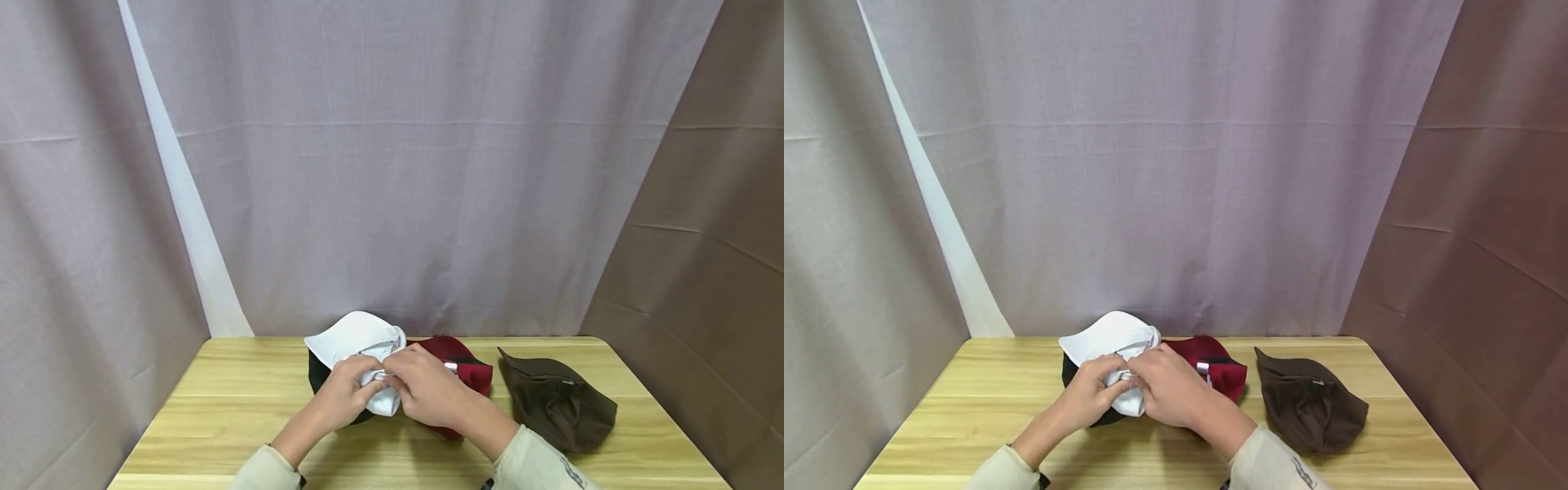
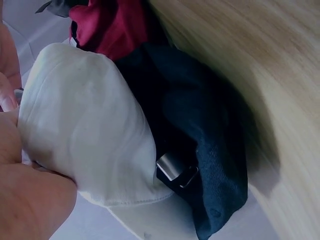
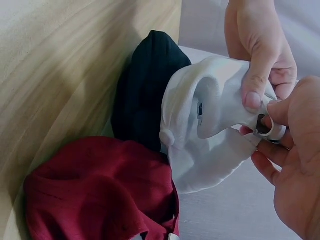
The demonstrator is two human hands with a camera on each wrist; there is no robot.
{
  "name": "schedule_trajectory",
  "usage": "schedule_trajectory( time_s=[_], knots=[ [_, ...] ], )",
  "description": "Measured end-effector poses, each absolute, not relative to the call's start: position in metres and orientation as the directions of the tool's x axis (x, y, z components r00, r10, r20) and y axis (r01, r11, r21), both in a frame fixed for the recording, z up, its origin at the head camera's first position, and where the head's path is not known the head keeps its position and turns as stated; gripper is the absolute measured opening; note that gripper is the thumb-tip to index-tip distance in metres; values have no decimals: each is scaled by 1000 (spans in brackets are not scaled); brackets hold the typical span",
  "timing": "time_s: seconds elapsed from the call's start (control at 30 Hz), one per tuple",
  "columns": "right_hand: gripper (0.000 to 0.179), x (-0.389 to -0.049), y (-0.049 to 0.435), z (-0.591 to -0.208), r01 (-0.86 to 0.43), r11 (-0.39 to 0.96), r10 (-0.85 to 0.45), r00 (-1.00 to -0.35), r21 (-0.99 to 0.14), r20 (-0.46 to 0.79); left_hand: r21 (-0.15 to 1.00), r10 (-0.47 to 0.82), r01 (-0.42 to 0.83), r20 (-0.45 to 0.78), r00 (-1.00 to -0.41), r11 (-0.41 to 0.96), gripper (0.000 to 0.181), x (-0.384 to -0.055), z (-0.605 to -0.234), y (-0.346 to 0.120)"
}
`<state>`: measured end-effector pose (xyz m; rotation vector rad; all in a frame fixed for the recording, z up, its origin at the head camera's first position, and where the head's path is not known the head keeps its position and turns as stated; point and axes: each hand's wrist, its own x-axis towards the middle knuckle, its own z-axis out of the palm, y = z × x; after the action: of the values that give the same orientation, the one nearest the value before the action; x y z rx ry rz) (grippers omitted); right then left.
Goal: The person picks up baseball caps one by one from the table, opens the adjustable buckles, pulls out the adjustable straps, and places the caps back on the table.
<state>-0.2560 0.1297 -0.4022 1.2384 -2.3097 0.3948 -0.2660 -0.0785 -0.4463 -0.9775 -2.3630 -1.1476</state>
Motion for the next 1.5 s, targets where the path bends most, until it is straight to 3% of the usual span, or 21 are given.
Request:
schedule_trajectory(
  time_s=[0.13,0.43,0.87,1.5],
  knots=[
    [27,-255,129,-401,-824,565,-673,-487,-38,556,579,421,702,562,-712,415,13,-266,-444,-77],
    [27,-249,119,-401,-725,688,-598,-592,-34,541,577,379,681,568,-731,450,13,-265,-443,-72],
    [24,-249,114,-405,-702,712,-581,-577,15,575,567,385,682,565,-730,462,10,-266,-442,-71],
    [32,-249,120,-397,-749,649,-588,-606,-135,535,578,419,698,559,-716,423,13,-267,-442,-76]
  ],
)
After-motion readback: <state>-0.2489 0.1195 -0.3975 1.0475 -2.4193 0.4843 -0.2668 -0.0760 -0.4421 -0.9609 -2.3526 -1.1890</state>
